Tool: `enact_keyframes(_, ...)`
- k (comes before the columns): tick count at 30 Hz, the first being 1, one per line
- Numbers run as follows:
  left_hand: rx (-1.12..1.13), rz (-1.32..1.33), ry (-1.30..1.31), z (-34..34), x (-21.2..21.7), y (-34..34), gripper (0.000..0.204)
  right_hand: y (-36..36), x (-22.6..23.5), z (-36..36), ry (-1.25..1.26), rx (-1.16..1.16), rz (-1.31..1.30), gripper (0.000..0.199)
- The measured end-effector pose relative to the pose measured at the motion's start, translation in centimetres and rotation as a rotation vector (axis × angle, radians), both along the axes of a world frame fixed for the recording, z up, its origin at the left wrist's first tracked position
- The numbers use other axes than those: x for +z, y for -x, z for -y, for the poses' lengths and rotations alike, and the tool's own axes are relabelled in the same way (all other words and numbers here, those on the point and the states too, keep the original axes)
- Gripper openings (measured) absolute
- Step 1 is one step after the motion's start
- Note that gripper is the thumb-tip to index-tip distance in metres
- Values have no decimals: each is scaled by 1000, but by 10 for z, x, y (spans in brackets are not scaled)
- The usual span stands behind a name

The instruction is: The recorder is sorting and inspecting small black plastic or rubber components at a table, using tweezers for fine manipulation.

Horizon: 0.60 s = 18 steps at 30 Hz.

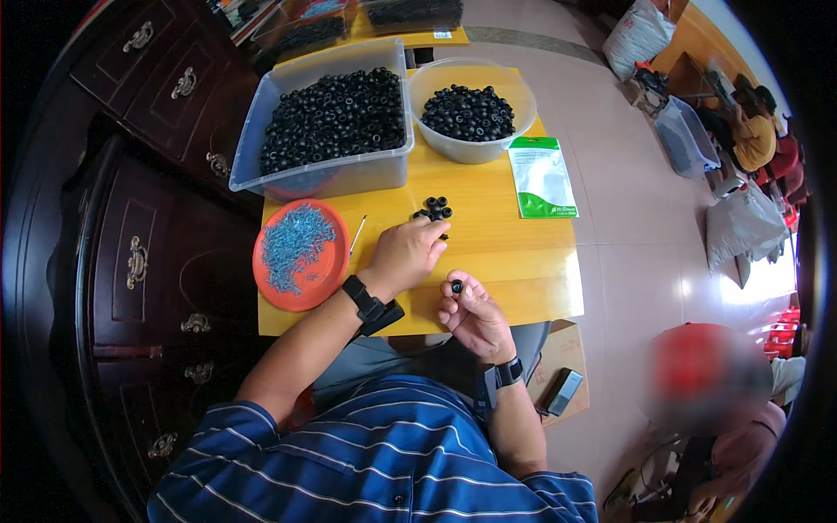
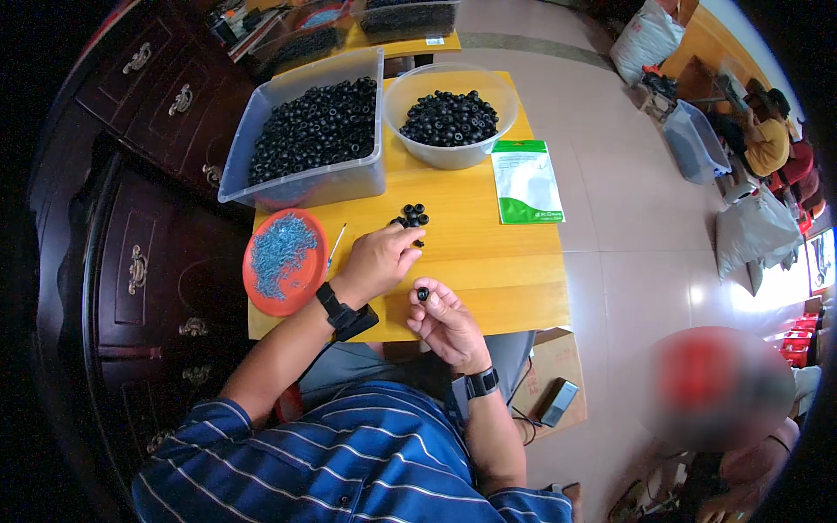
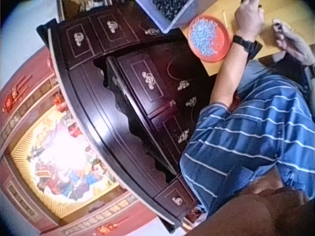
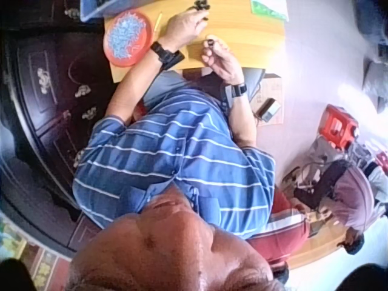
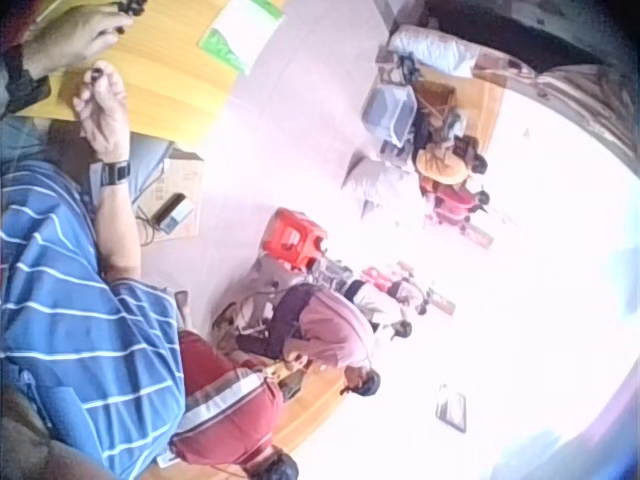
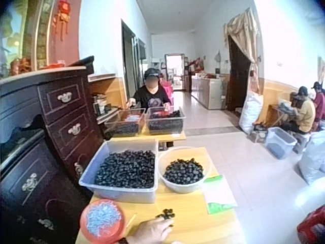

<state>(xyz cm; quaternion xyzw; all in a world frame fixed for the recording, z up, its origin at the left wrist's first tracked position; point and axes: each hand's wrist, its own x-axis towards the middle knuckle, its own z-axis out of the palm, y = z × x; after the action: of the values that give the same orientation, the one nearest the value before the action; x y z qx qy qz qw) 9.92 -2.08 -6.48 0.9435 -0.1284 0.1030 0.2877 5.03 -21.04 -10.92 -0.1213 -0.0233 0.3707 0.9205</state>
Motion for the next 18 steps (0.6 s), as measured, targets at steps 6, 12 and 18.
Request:
enact_keyframes(6,-19,-58,-78,2,-1,0,13,-2,-2,-3,-40,6,3,25)
enact_keyframes(12,-43,22,194,-5,6,31,8,0,2,-3,34,-5,20,23)
enact_keyframes(18,24,-106,518,-17,24,72,11,8,9,-11,209,-52,100,23)
